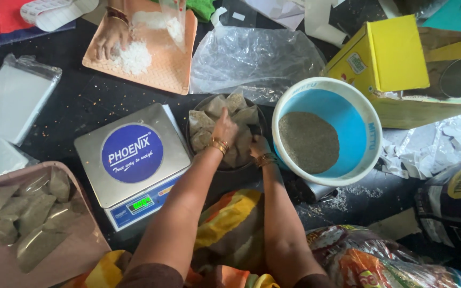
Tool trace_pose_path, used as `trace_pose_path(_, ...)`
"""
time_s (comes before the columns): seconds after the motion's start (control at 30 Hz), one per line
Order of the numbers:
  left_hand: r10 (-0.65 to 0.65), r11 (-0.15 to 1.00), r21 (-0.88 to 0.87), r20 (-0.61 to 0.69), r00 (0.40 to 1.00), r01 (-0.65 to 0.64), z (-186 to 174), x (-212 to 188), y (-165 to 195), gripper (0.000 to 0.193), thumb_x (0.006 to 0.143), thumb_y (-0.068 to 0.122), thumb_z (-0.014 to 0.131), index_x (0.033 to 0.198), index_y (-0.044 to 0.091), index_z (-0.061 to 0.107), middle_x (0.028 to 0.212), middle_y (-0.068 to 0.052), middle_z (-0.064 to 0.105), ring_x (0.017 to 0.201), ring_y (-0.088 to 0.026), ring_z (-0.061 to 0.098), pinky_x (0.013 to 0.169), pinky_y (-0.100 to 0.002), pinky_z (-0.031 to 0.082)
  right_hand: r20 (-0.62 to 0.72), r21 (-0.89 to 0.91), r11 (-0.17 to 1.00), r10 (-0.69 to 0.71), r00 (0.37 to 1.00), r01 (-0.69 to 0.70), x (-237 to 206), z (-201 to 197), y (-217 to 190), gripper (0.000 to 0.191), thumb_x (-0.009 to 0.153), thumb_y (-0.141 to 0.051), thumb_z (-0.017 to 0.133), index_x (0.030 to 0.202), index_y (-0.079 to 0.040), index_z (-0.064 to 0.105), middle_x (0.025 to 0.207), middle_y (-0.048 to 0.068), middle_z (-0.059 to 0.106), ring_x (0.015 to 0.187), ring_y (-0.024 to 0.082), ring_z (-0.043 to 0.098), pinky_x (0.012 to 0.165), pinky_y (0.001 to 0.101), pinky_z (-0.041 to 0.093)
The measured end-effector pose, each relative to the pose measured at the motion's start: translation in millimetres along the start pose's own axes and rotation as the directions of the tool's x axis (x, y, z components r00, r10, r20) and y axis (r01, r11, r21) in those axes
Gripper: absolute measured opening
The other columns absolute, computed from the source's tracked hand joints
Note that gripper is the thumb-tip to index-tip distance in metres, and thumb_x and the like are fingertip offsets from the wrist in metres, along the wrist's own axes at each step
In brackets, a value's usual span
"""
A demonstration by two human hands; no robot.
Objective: The person scoops grains from a blue bucket into small plastic bags, places each bag on a digital scale to check weight, and then moves the weighed bags into a pink tray. The process is repeated multiple times with consistent handling of the scoop, bags, and scale.
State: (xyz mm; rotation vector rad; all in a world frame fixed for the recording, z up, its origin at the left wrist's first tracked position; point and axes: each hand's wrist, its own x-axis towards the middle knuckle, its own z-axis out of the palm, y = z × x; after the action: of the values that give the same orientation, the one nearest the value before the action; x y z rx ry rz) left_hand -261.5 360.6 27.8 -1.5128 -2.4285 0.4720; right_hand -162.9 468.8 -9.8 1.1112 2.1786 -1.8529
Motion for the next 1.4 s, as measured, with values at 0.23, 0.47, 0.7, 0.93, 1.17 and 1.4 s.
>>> trace_pose_path(0.23,-0.219,0.913,-0.389,-0.215,0.952,0.123,0,-14,-23,0.023,0.093,0.011,0.055,0.100,0.012,0.077,0.098,-0.008,0.075,0.100,-0.024,0.069,0.109,-0.052,0.035,0.321,0.457,0.869,0.036,0.947,-0.188,-1,12,7,0.054,0.089,0.005,0.050,0.141,-0.009,0.055,0.128,0.011,0.067,0.113,0.023,0.067,0.092,0.0440,0.057)
trace_pose_path(0.47,-0.461,0.744,-0.652,-0.342,0.819,0.146,10,-99,39,0.027,0.086,0.010,0.057,0.107,0.009,0.074,0.105,-0.009,0.067,0.103,-0.032,0.058,0.092,-0.052,0.040,0.242,0.237,0.964,0.060,0.969,-0.118,11,15,11,0.056,0.086,0.003,0.053,0.141,-0.009,0.056,0.126,0.019,0.063,0.113,0.038,0.067,0.096,0.0565,0.055)
trace_pose_path(0.7,-0.112,0.733,-0.677,-0.034,0.993,0.060,39,-132,100,0.022,0.081,0.014,0.057,0.096,0.006,0.071,0.111,-0.016,0.064,0.107,-0.034,0.056,0.090,-0.044,0.045,-0.372,-0.538,0.802,-0.501,0.782,0.258,24,23,4,0.100,0.071,-0.033,0.092,0.144,0.006,0.037,0.137,0.031,0.052,0.127,0.045,0.051,0.110,0.0467,0.042)
trace_pose_path(0.93,-0.267,0.691,-0.694,0.016,0.964,0.203,46,-119,91,0.019,0.085,0.015,0.063,0.100,0.007,0.071,0.114,-0.017,0.066,0.115,-0.033,0.057,0.102,-0.047,0.039,-0.231,-0.480,0.654,-0.737,0.635,0.584,35,24,-3,0.101,0.074,-0.018,0.085,0.156,0.003,0.030,0.152,0.029,0.046,0.139,0.043,0.046,0.114,0.0460,0.040)
trace_pose_path(1.17,-0.133,0.587,-0.731,0.338,0.932,0.349,39,-114,88,0.053,0.079,0.021,0.072,0.127,0.002,0.058,0.118,-0.018,0.066,0.123,-0.034,0.055,0.111,-0.047,0.030,-0.235,-0.387,0.846,-0.475,0.848,0.367,43,35,-5,0.081,0.078,-0.019,0.085,0.146,-0.006,0.043,0.129,0.022,0.066,0.118,0.038,0.065,0.100,0.0442,0.051)
trace_pose_path(1.4,0.121,0.643,-0.722,0.423,0.898,0.254,54,-111,75,0.060,0.081,0.024,0.073,0.136,0.007,0.055,0.131,-0.015,0.060,0.132,-0.029,0.048,0.114,-0.050,0.024,-0.102,-0.475,0.706,-0.637,0.764,0.525,49,45,-20,0.051,0.100,-0.016,0.065,0.150,-0.012,0.055,0.127,0.018,0.073,0.122,0.039,0.070,0.105,0.0427,0.055)
